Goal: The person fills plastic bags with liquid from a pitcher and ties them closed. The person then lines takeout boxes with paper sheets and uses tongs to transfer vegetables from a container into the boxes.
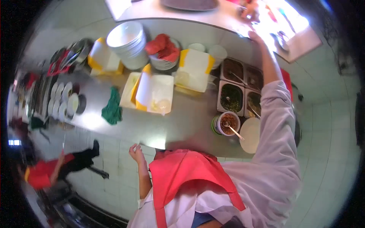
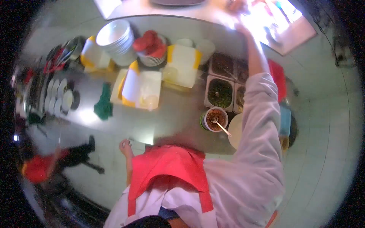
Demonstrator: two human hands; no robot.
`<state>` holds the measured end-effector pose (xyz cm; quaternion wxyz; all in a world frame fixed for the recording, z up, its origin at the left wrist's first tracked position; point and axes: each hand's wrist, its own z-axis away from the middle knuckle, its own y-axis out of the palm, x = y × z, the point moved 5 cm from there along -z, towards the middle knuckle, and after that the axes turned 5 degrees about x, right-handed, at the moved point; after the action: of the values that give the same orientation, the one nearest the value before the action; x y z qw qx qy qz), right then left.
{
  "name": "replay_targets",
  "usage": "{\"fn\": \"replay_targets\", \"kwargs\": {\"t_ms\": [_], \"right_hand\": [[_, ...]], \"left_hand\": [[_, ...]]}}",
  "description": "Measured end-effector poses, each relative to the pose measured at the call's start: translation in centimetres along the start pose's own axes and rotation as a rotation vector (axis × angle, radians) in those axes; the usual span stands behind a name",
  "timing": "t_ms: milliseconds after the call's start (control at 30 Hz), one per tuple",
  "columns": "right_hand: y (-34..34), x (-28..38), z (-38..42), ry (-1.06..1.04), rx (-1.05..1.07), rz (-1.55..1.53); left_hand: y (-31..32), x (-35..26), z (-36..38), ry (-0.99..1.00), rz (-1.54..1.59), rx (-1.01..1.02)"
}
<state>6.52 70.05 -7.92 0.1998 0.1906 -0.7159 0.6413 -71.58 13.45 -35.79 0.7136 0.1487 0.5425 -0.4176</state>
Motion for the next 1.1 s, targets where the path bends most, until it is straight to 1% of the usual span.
{"fn": "replay_targets", "kwargs": {"t_ms": [67,100,167,200,233,267,300,333,367,400,433,467,500,533,567,600,633,667,733,767,800,867,900,933,967,1000,1033,1067,1100], "right_hand": [[-1.4,1.7,3.6,0.035,-0.057,-0.118],[-2.0,2.5,5.5,0.042,-0.084,-0.180],[-3.1,3.9,9.8,0.056,-0.134,-0.280],[-3.8,4.7,12.7,0.080,-0.173,-0.243],[-5.1,7.0,16.2,0.152,-0.214,-0.038],[-6.6,9.0,20.6,0.241,-0.242,0.167],[-7.3,10.0,25.6,0.205,-0.288,0.143],[-7.7,10.2,31.1,0.171,-0.336,0.125],[-7.7,9.0,36.7,0.214,-0.360,0.079],[-7.3,8.2,42.0,0.249,-0.387,0.030],[-6.8,8.1,47.9,0.339,-0.505,-0.115],[-6.1,7.9,53.2,0.418,-0.621,-0.261],[-5.3,6.8,58.6,0.552,-0.714,-0.321],[-4.2,5.3,63.8,0.681,-0.802,-0.385],[-2.5,3.0,68.5,0.733,-0.850,-0.401],[-0.4,-0.1,73.9,0.782,-1.088,-0.438],[1.8,-2.8,78.5,0.823,-1.323,-0.459],[3.7,-5.2,81.7,0.864,-1.357,-0.460],[7.7,-10.3,87.5,1.300,-1.281,-0.206],[9.9,-13.4,89.0,1.296,-1.242,-0.111],[12.2,-16.4,90.1,1.319,-1.266,-0.130],[15.6,-22.9,89.9,1.249,-0.991,-0.179],[16.3,-25.2,89.4,1.150,-1.010,-0.202],[17.2,-26.1,88.6,1.056,-1.017,-0.225],[15.8,-25.9,87.4,1.010,-1.033,-0.236],[16.3,-27.5,86.8,1.014,-1.039,-0.252],[17.7,-29.1,86.0,1.000,-1.016,-0.136],[19.1,-30.7,84.7,0.974,-0.982,-0.029],[18.5,-31.1,82.9,1.033,-0.623,0.066]], "left_hand": [[-0.4,0.0,-2.7,-0.048,0.124,0.035],[-0.4,0.2,-3.8,-0.036,0.106,0.078],[-2.2,-1.8,-6.3,0.336,-0.388,-0.263],[-2.2,-4.8,-5.5,0.504,-0.640,-0.372],[-1.2,-8.2,-3.5,0.698,-0.875,-0.481],[-0.6,-7.3,-4.7,0.699,-0.737,-0.351],[0.1,-6.8,-5.8,0.691,-0.612,-0.207],[2.2,-7.1,-5.7,0.628,-0.515,0.065],[4.3,-7.0,-4.8,0.545,-0.432,0.333],[6.7,-8.3,-2.7,0.620,-0.537,0.528],[8.6,-7.0,-2.6,0.593,-0.558,0.732],[10.5,-6.8,-1.1,0.537,-0.590,0.868],[12.2,-7.3,0.6,0.579,-0.632,0.927],[14.2,-7.4,2.7,0.566,-0.675,1.100],[16.3,-7.5,4.3,0.542,-0.722,1.262],[18.6,-7.8,5.4,0.570,-0.767,1.301],[21.0,-8.4,7.6,0.830,-0.732,1.380],[23.2,-8.7,10.3,1.086,-0.671,1.453],[27.7,-10.3,15.2,1.150,-0.705,1.514],[29.6,-10.8,17.4,1.198,-0.714,1.532],[31.2,-9.3,17.3,1.227,-0.733,1.549],[34.0,-6.7,12.0,1.087,-0.893,0.895],[34.2,-6.4,13.4,1.207,-0.919,0.769],[33.8,-6.2,14.5,1.315,-0.950,0.635],[34.1,-6.0,14.1,1.331,-0.950,0.629],[34.2,-5.6,12.8,1.246,-1.112,0.584],[34.1,-5.4,11.7,1.148,-1.272,0.529],[33.9,-5.2,10.2,1.150,-1.288,0.501],[34.0,-5.1,9.3,1.246,-1.329,0.490]]}}
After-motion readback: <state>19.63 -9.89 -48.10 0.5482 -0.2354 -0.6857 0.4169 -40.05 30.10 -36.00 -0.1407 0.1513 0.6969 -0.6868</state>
